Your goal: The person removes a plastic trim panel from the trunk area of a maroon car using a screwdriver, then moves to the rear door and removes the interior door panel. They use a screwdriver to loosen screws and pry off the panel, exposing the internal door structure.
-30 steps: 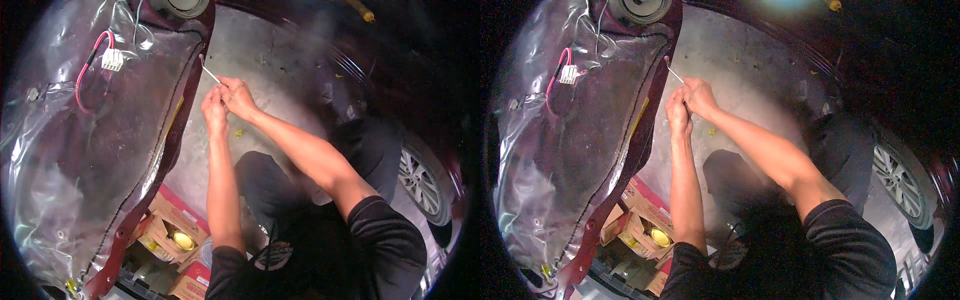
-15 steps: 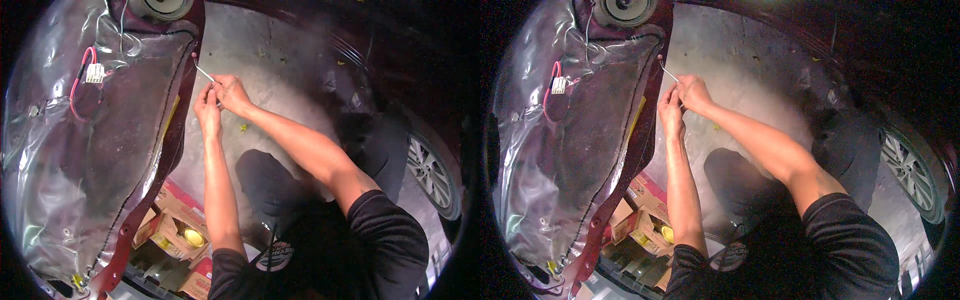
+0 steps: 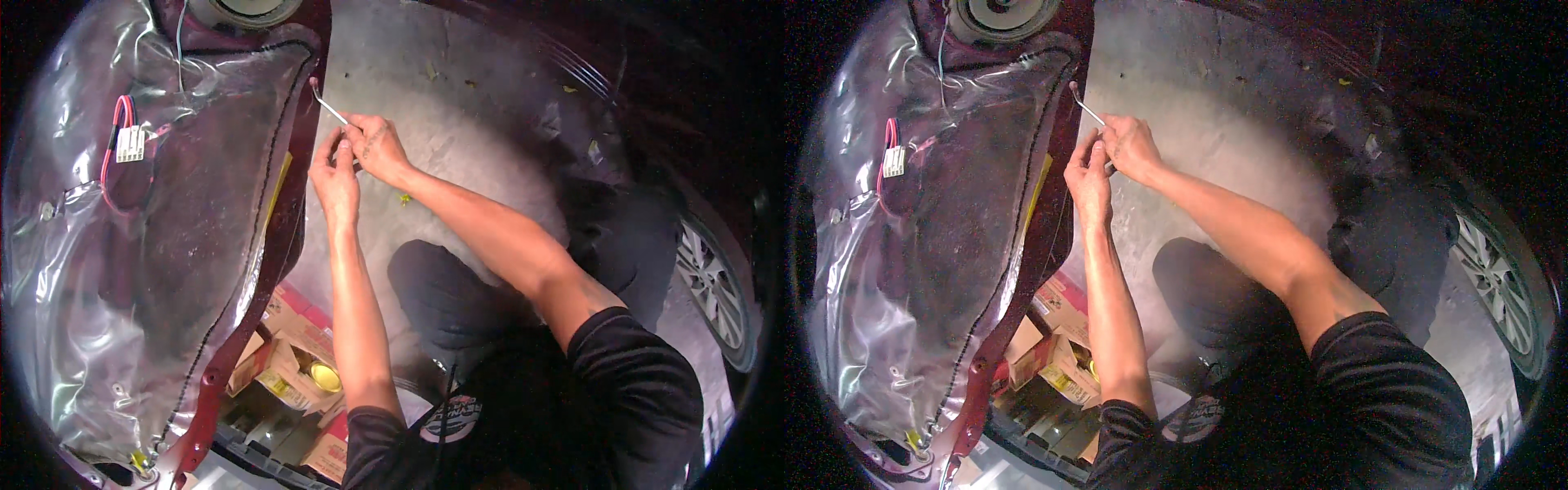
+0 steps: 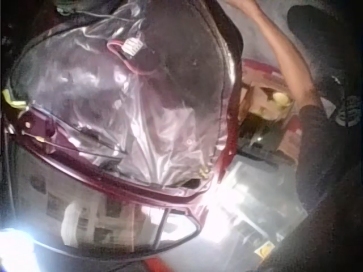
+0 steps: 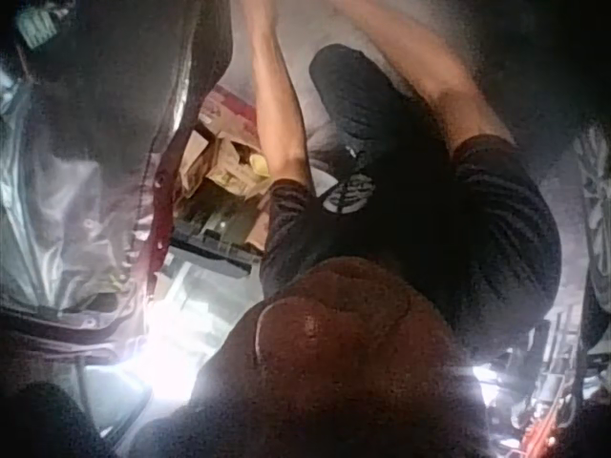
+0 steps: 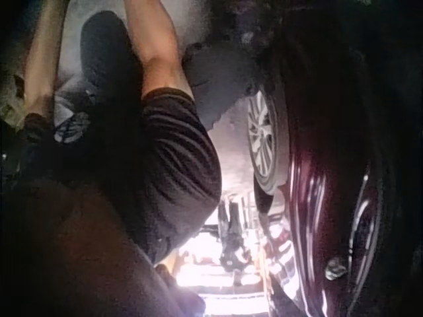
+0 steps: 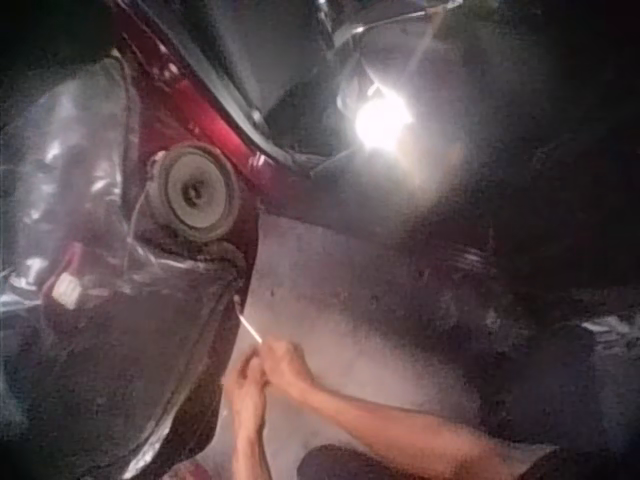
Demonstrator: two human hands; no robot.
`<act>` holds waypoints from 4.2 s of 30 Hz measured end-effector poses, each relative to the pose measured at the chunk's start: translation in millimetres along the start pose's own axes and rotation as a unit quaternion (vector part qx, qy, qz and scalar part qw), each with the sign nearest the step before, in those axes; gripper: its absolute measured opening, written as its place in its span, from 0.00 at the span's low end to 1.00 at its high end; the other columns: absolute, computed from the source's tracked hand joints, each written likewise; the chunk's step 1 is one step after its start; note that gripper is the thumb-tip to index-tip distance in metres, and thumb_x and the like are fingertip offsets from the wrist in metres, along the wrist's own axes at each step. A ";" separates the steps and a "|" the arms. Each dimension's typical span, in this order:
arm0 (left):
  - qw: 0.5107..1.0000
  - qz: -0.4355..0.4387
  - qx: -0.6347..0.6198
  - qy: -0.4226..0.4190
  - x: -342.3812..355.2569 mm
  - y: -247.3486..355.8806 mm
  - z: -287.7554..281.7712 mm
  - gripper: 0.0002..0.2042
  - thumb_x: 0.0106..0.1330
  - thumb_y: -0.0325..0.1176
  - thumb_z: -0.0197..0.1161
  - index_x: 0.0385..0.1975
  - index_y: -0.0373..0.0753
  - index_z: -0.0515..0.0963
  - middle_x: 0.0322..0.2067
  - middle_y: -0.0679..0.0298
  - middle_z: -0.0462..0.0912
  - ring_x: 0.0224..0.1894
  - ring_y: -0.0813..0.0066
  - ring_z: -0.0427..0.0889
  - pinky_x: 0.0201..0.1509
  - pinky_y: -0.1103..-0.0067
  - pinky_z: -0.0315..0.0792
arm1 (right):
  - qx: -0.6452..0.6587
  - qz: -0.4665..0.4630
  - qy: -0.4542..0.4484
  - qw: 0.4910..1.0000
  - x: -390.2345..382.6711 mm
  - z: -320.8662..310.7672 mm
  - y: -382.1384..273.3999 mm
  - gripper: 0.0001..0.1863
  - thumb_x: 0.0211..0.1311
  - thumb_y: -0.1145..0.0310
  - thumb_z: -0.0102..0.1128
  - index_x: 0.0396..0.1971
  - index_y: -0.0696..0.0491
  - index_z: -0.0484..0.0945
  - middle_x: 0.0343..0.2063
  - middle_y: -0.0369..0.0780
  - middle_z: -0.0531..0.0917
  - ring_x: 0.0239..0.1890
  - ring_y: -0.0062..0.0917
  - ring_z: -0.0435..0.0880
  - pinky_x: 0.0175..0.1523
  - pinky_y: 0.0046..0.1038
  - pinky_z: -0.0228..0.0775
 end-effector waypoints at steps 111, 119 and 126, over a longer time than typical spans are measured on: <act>0.957 -0.038 -0.067 0.279 -188.5 -7.3 -18.1 0.10 0.73 0.34 0.55 0.34 0.34 0.76 0.28 0.64 0.72 0.25 0.75 0.73 0.30 0.76 0.70 | -0.261 -0.029 -0.539 0.800 -86.4 -72.9 -105.3 0.09 0.57 0.67 0.64 0.26 0.59 0.80 0.21 0.49 0.79 0.24 0.39 0.76 0.34 0.38 0.69; 0.801 -0.119 -0.175 0.560 -288.5 -20.1 -167.5 0.06 0.75 0.33 0.52 0.40 0.38 0.71 0.30 0.67 0.73 0.25 0.78 0.75 0.27 0.77 0.76 | -0.353 -0.209 -0.491 0.768 -143.4 -24.4 -226.3 0.07 0.57 0.70 0.62 0.28 0.59 0.82 0.22 0.51 0.81 0.26 0.46 0.81 0.35 0.41 0.70; 0.755 0.169 -0.300 0.558 -313.7 99.2 -223.6 0.04 0.73 0.29 0.51 0.39 0.37 0.71 0.28 0.64 0.72 0.22 0.77 0.73 0.22 0.79 0.72 | -0.106 -0.268 -0.562 0.776 -189.2 55.3 -368.9 0.17 0.61 0.73 0.59 0.50 0.57 0.76 0.28 0.52 0.80 0.31 0.45 0.80 0.37 0.39 0.72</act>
Point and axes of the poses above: each hand's wrist, its own x-axis towards the middle knuckle, its own z-axis out of the palm, y = z × x, the point moved 2 cm from there along x, towards the middle knuckle
